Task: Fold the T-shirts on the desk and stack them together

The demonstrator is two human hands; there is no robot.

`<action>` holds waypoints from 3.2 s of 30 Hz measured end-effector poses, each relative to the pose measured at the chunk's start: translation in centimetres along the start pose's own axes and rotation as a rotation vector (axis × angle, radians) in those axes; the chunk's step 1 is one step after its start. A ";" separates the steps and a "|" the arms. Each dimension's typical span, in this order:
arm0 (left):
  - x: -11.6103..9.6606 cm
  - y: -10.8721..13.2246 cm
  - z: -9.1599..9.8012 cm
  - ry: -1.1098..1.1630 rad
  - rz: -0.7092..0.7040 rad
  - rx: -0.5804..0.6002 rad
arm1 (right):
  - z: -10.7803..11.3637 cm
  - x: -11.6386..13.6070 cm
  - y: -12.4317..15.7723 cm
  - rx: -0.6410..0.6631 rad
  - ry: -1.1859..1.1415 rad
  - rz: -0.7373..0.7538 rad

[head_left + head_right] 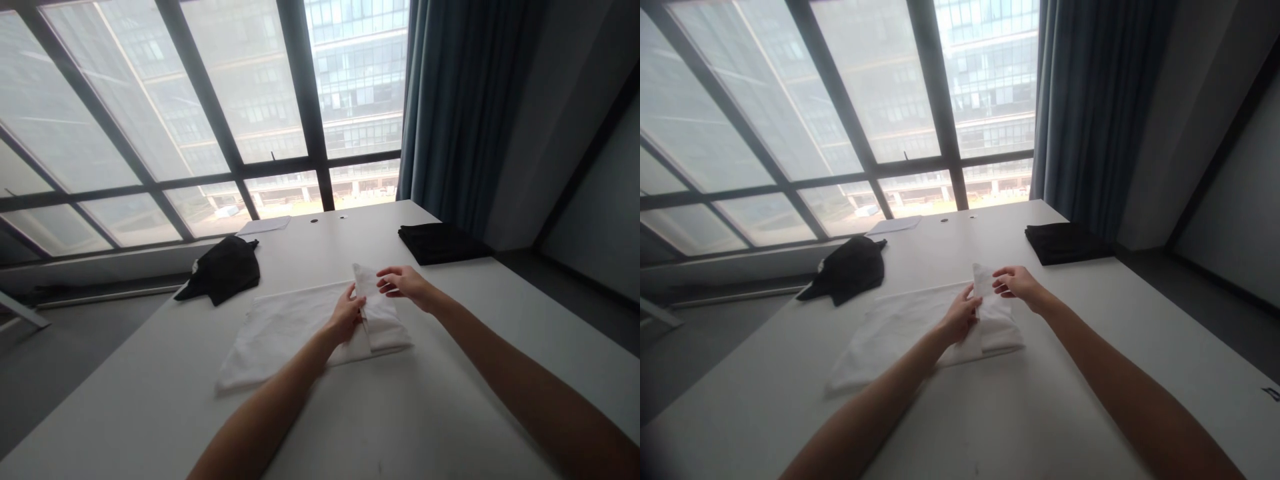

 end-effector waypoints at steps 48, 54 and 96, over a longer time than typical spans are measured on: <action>-11.5 8.7 26.3 -0.288 -0.077 -0.139 | -16.3 -5.5 7.5 0.118 1.092 0.808; -10.3 9.2 28.4 -0.427 -0.030 -0.150 | -17.7 -6.3 7.2 0.170 1.120 0.889; -11.1 8.4 22.3 -1.645 -0.522 -0.270 | -18.0 -5.2 8.4 0.289 1.095 0.955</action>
Point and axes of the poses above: each hand's wrist, its own y-axis away from the middle knuckle, its own z-axis out of the back of the hand, x = y × z, the point moved 7 cm from there along -y, towards the middle knuckle, and after that the axes turned 6 degrees about -z, right-handed, at the moved point
